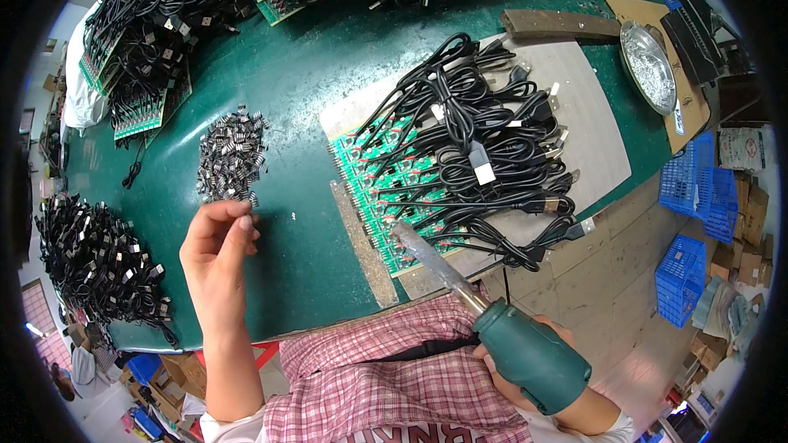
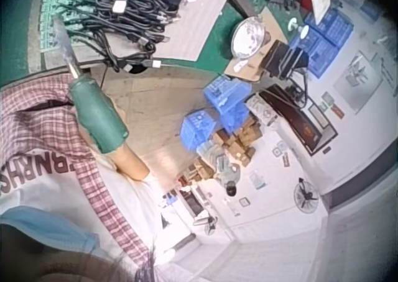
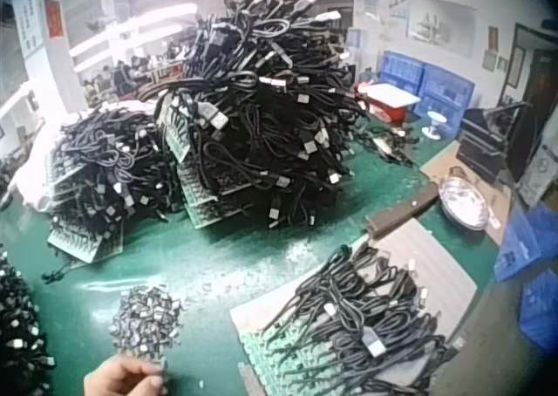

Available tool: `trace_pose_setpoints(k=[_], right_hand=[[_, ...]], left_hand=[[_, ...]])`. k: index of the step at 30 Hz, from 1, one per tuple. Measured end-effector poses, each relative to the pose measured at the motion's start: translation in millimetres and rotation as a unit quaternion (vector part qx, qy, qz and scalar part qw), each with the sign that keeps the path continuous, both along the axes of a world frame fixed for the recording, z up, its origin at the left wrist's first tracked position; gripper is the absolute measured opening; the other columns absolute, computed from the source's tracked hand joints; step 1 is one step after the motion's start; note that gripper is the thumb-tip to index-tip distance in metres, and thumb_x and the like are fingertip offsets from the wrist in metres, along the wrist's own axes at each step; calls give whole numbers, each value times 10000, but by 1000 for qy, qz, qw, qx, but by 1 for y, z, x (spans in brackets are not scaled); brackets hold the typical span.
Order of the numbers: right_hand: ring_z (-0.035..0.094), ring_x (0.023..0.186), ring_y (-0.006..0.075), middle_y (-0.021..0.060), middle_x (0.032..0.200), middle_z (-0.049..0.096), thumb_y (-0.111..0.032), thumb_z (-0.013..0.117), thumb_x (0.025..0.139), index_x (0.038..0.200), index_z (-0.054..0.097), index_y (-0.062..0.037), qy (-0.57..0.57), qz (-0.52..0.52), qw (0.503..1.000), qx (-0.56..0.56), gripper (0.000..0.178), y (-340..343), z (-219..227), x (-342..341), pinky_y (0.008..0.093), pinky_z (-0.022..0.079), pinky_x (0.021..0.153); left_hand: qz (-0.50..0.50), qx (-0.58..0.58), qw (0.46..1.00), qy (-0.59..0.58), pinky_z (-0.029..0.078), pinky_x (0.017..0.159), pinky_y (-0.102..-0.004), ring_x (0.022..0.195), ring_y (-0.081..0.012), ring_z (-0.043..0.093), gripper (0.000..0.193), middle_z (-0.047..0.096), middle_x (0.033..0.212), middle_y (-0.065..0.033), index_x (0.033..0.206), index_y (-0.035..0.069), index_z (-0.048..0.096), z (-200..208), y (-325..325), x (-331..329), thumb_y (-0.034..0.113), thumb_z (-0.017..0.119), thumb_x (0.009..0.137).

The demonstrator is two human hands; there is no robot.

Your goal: The person takes electronic components from a pile by hand and solders them onto circuit boards connected to cables using a soldering iron.

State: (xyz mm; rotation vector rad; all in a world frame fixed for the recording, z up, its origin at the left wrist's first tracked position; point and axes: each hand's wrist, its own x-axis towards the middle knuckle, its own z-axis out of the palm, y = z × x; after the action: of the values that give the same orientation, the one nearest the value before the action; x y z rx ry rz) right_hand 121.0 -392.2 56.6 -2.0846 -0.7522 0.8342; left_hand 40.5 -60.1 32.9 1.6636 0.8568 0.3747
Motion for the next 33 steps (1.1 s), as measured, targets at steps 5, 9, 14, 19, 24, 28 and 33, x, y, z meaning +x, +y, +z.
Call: trace_pose_setpoints(k=[5, 9, 14, 19, 24, 28, 33], right_hand=[[672, 728, 227, 51, 820, 700, -46, 666, 770, 919, 665, -73, 47, -70, 996, 39, 151, 21, 5, 5, 336, 526, 667], [680, 741, 231, 56, 867, 698, -39, 654, 798, 989, 645, -42, 191, -109, 972, 80, 192, 48, 12, 15, 362, 533, 685], [648, 833, 208, 88, 1010, 634, -45, 693, 757, 1037, 631, -42, 177, -127, 967, 129, 287, 65, -18, -1, 316, 531, 699], [650, 817, 221, 80, 1031, 600, -49, 704, 729, 1033, 634, -70, 130, -74, 981, 122, 312, 78, -16, 8, 318, 530, 680], [652, 812, 226, 76, 1051, 583, -45, 702, 726, 1064, 622, -85, 131, -51, 980, 142, 350, 75, -22, 6, 323, 529, 674], [644, 802, 224, 83, 1035, 588, -42, 704, 736, 1034, 620, -70, 160, -58, 975, 144, 311, 73, -23, 6, 317, 518, 681], [635, 792, 216, 92, 997, 605, -38, 707, 754, 965, 617, -39, 160, -76, 969, 172, 230, 70, -23, 8, 315, 505, 692]], left_hand=[[-36, -262, 964, 17, 507, 611, -231, 708, -121, 637, 138, 687, 864, -113, 1010, -16, 630, 18, -30, 4, 32, 621, 881], [-133, -386, 912, 41, 532, 695, -234, 809, -112, 646, 162, 681, 958, -99, 1079, -13, 611, 23, -56, 2, -1, 581, 921], [-158, -420, 893, 35, 515, 708, -210, 810, -86, 626, 164, 660, 942, -71, 1081, -1, 560, 22, -76, 3, -13, 578, 919], [-168, -371, 913, 20, 494, 702, -194, 802, -61, 597, 177, 648, 944, -52, 1081, -7, 538, 21, -87, -2, -22, 586, 911], [-175, -342, 923, 34, 488, 681, -190, 768, -43, 584, 148, 654, 920, -35, 1049, -18, 578, 19, -91, -6, -15, 597, 903], [-223, -261, 934, 94, 501, 652, -201, 700, -42, 592, 87, 662, 839, -17, 957, -27, 617, 27, -89, -2, -15, 615, 871], [-250, -179, 946, 107, 489, 599, -213, 657, -48, 587, 76, 657, 774, -25, 935, -21, 618, 27, -81, 2, 4, 596, 867]])
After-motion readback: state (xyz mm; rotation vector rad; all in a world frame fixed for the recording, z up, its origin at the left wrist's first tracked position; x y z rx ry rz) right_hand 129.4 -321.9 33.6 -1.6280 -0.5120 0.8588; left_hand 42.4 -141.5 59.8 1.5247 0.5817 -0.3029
